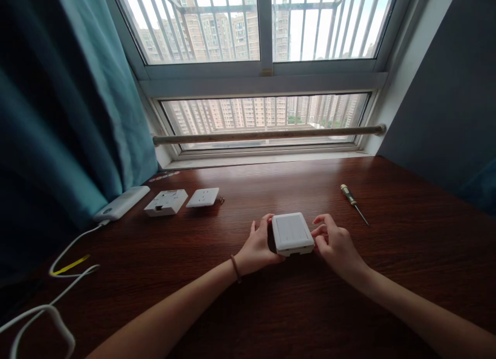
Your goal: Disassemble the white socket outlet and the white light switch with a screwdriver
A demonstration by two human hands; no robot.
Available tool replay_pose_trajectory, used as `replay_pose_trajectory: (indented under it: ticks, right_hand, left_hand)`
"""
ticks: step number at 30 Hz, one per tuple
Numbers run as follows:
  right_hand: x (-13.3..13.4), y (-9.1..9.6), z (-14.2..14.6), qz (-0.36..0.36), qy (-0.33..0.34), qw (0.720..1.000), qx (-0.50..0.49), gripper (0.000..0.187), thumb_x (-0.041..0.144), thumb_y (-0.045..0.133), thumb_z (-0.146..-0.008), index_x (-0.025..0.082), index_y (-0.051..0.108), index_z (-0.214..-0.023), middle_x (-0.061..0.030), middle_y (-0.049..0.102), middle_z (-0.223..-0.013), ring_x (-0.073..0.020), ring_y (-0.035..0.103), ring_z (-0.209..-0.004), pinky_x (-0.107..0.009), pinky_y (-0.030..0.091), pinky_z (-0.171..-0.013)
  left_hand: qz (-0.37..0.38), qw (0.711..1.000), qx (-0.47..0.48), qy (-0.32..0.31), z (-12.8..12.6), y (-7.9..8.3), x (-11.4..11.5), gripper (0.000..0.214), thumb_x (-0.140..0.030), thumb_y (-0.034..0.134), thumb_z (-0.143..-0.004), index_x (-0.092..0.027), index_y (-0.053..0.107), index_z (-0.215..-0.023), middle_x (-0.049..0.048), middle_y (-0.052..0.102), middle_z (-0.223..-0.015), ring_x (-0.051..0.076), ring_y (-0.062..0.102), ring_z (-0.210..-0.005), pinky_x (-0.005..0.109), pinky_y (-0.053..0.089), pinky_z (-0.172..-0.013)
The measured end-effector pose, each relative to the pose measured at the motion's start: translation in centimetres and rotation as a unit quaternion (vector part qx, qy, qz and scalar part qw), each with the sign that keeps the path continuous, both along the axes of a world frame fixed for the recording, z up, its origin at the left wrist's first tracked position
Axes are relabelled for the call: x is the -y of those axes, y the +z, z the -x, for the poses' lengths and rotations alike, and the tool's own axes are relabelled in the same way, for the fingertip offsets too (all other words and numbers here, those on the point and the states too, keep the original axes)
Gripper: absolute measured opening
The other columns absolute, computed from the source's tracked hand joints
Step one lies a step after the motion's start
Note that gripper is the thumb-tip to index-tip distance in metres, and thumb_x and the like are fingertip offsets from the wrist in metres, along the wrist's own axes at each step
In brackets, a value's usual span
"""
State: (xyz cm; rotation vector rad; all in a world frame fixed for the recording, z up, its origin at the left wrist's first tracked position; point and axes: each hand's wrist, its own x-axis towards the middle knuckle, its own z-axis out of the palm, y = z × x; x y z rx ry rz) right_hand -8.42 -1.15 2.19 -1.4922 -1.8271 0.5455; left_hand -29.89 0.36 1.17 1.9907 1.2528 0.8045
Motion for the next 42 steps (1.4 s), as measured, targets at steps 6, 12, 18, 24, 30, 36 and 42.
replay_pose_trajectory:
  ticks: [6, 12, 18, 24, 30, 36, 42]
  right_hand:
    - [-0.1, 0.1, -0.1, -0.017, 0.015, 0.999, 0.031, 0.026, 0.008, 0.039, -0.072, 0.019, 0.041, -0.095, 0.0007, 0.061, -0.065, -0.0156, 0.06, -0.058, -0.024, 0.043, -0.058]
    - [-0.5, -0.1, -0.3, -0.028, 0.033, 0.998, 0.044, 0.025, 0.007, 0.039, -0.072, 0.019, 0.043, -0.094, 0.0023, 0.059, -0.059, -0.0151, 0.058, -0.055, -0.024, 0.042, -0.056]
    - [-4.1, -0.4, -3.4, -0.076, 0.011, 0.994, 0.074, 0.016, 0.012, 0.042, -0.076, 0.021, 0.052, -0.084, 0.001, 0.066, -0.07, -0.0132, 0.061, -0.057, -0.023, 0.045, -0.057]
    - [-9.9, -1.6, -10.6, -0.15, -0.113, 0.974, 0.128, 0.019, 0.018, 0.048, -0.076, 0.015, 0.064, -0.085, -0.0142, 0.063, -0.101, -0.0282, 0.056, -0.1, -0.042, 0.039, -0.091]
    - [-11.9, -3.5, -13.6, -0.11, -0.105, 0.983, 0.104, 0.016, 0.02, 0.056, -0.071, 0.018, 0.071, -0.078, -0.011, 0.066, -0.092, -0.0268, 0.059, -0.092, -0.041, 0.042, -0.088]
    - [-12.1, -3.8, -13.7, -0.082, -0.135, 0.987, -0.014, 0.011, 0.013, 0.059, -0.063, 0.02, 0.067, -0.06, -0.0064, 0.069, -0.078, -0.0252, 0.061, -0.086, -0.04, 0.04, -0.091]
    - [-11.2, -2.0, -12.0, -0.056, -0.152, 0.955, -0.247, 0.01, 0.02, 0.063, -0.065, 0.019, 0.062, -0.075, -0.0044, 0.066, -0.069, -0.0248, 0.064, -0.081, -0.043, 0.048, -0.082]
  left_hand:
    - [0.018, 0.999, -0.046, -0.018, 0.0, 0.5, 0.0, 0.093, -0.029, 0.078, -0.048, -0.021, 0.026, -0.124, 0.0103, 0.049, -0.123, 0.032, 0.041, -0.12, 0.056, 0.003, -0.108]
    - [0.011, 0.997, -0.061, -0.035, 0.3, -0.1, -0.4, 0.096, -0.033, 0.078, -0.047, -0.022, 0.025, -0.126, 0.0101, 0.05, -0.124, 0.031, 0.039, -0.123, 0.055, -0.004, -0.107]
    - [0.032, 0.995, -0.075, -0.051, 0.6, -0.3, -0.7, 0.103, -0.039, 0.079, -0.047, -0.022, 0.021, -0.13, 0.0136, 0.043, -0.132, 0.032, 0.031, -0.129, 0.056, -0.008, -0.106]
    - [0.002, 0.996, -0.082, -0.027, 0.3, -0.1, -0.3, 0.106, -0.049, 0.077, -0.048, -0.021, 0.019, -0.132, 0.0151, 0.034, -0.138, 0.032, 0.026, -0.13, 0.054, -0.003, -0.108]
    - [-0.01, 0.999, -0.046, -0.002, -0.3, 0.3, 0.5, 0.086, -0.042, 0.073, -0.061, -0.024, 0.027, -0.13, 0.0131, 0.038, -0.133, 0.03, 0.032, -0.125, 0.054, 0.005, -0.108]
    - [-0.011, 0.999, -0.036, 0.003, -0.3, 0.2, 0.4, 0.078, -0.043, 0.07, -0.063, -0.025, 0.032, -0.128, 0.0117, 0.042, -0.131, 0.031, 0.032, -0.126, 0.055, 0.01, -0.107]
    - [-0.016, 0.999, -0.042, -0.004, -0.3, 0.3, 0.3, 0.08, -0.042, 0.071, -0.063, -0.022, 0.031, -0.129, 0.0135, 0.039, -0.133, 0.031, 0.031, -0.127, 0.053, 0.012, -0.108]
